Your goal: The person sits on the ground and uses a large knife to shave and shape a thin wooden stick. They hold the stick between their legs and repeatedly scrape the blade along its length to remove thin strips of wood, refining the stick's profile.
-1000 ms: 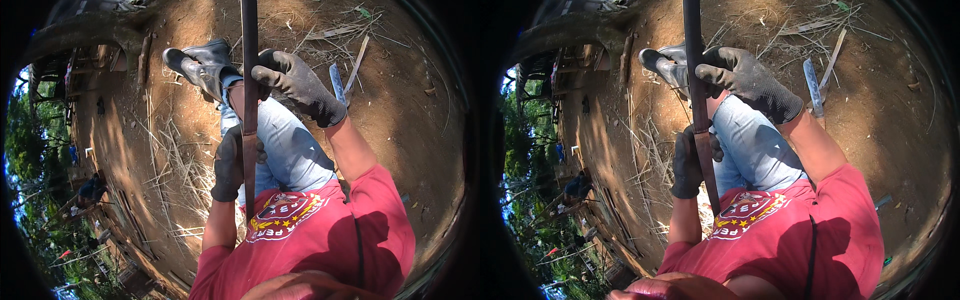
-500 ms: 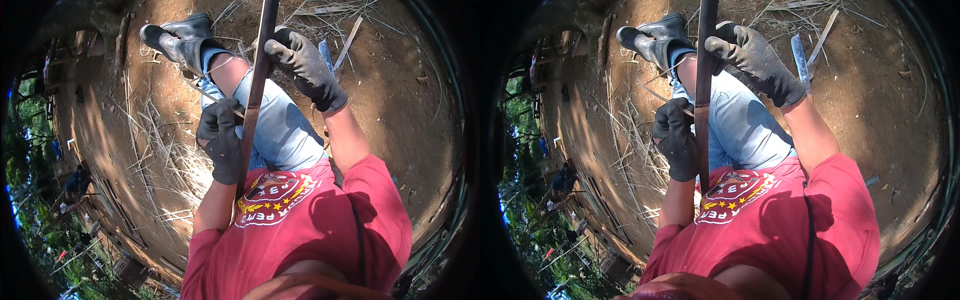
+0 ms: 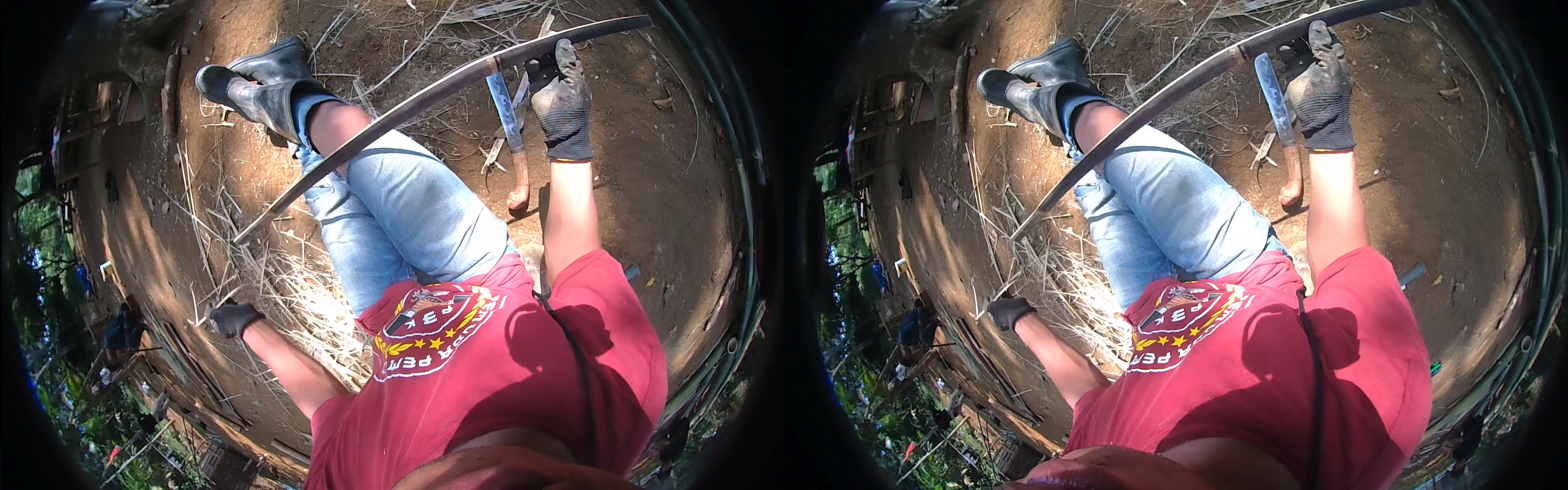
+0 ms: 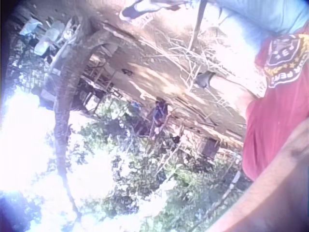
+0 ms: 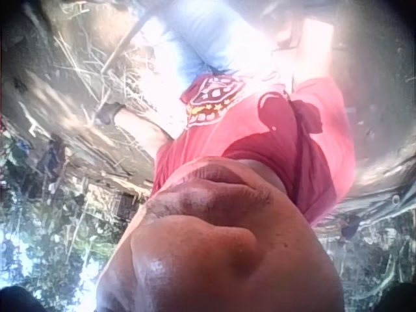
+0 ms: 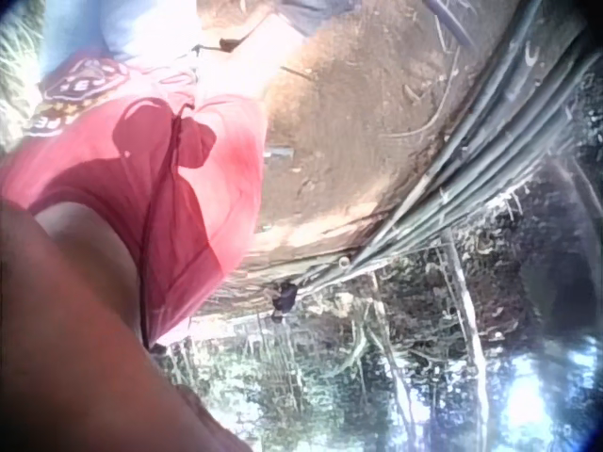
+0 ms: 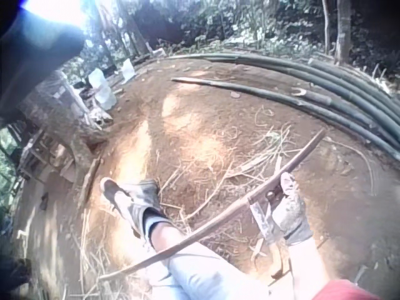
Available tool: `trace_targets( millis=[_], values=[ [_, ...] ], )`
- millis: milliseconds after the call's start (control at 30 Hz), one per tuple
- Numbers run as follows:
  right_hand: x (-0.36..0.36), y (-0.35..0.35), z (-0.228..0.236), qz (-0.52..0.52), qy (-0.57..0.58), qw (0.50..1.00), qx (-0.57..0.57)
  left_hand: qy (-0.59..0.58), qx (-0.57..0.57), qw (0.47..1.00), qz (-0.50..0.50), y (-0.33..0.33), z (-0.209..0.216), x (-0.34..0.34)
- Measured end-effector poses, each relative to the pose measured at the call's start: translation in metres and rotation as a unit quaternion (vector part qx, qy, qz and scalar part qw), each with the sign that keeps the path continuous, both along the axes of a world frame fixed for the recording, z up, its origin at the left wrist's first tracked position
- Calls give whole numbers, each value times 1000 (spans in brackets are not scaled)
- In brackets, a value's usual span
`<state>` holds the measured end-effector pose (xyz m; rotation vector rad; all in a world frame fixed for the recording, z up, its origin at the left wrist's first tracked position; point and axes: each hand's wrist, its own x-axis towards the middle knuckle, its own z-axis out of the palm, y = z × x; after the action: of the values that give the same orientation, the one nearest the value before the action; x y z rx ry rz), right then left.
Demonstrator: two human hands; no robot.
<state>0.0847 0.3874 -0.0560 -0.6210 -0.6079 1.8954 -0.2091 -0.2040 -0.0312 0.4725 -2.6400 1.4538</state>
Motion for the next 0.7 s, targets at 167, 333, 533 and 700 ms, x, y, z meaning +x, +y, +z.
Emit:
trace_targets(
  millis=[167,333,533,700],
  values=[
    [36,37,-48,32,-64,976,206,258,580,736,238,-166,19,8],
    [25,18,-16,179,182,967,17,222,550,780,-199,21,44,13],
    [-7,-27,28,232,219,946,51,-309,770,376,-413,281,82,94],
    [-18,-51,9,218,238,942,95,-552,730,298,-273,345,59,166]
  ],
)
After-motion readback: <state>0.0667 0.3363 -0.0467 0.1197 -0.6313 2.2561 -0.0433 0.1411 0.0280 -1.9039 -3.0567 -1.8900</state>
